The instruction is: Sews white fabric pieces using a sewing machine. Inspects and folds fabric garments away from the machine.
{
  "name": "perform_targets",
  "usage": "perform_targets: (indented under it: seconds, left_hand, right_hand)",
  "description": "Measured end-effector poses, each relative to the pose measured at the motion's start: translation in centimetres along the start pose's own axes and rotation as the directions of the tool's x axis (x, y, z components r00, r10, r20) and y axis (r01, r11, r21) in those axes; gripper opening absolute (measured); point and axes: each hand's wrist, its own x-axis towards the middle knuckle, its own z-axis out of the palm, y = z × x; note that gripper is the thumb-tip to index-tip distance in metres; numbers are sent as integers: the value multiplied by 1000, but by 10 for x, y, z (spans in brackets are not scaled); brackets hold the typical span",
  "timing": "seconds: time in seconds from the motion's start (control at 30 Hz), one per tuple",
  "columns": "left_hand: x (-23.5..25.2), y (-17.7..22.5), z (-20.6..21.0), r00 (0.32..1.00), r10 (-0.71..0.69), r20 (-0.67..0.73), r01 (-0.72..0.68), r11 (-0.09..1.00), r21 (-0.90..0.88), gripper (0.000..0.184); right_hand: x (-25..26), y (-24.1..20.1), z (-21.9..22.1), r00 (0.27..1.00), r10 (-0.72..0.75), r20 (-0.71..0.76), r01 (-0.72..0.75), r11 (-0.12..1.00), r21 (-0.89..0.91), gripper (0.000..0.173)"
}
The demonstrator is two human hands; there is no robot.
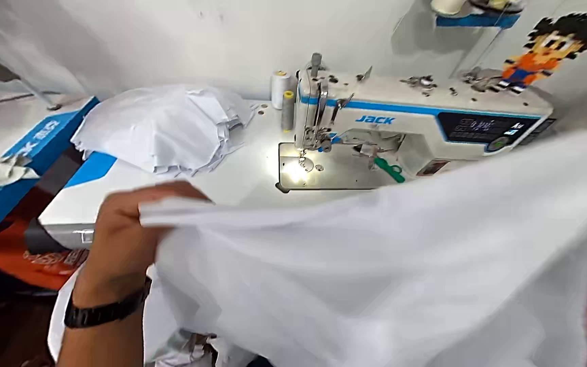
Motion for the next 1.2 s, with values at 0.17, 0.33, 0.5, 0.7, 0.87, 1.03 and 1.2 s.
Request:
perform_targets:
  seconds: [0.17, 0.33, 0.5, 0.7, 0.87, 1.03, 1.2]
  left_hand:
    - [92, 3, 3, 921, -242, -305, 215, 969, -121, 27]
    - [98, 6, -53, 980, 93, -175, -130, 969, -212, 26]
    - [6, -30, -48, 991, 126, 49, -107, 952, -285, 33]
    - [-8, -106, 0, 970, -227, 88, 204, 954, 218, 51]
    - [13, -161, 70, 935, -256, 247, -49, 594, 803, 60]
    - [-3, -157, 64, 919, -323, 227, -24, 529, 849, 72]
    - [2, -141, 60, 900, -354, 255, -17, 555, 832, 60]
  right_hand:
    - [85, 36, 67, 928, 273, -255, -214, 948, 235, 21]
    - [91, 23, 38, 991, 60, -123, -13, 936, 352, 23]
    - [-11, 27, 12, 947, -29, 319, -171, 796, 581, 21]
    - [-56, 121, 80, 854, 298, 427, -294, 953, -77, 30]
    - [-72, 186, 130, 778, 369, 508, 85, 740, -668, 56]
    - [-80, 184, 120, 718, 392, 576, 124, 742, -659, 64]
    - [-90, 170, 115, 747, 387, 541, 104, 736, -669, 58]
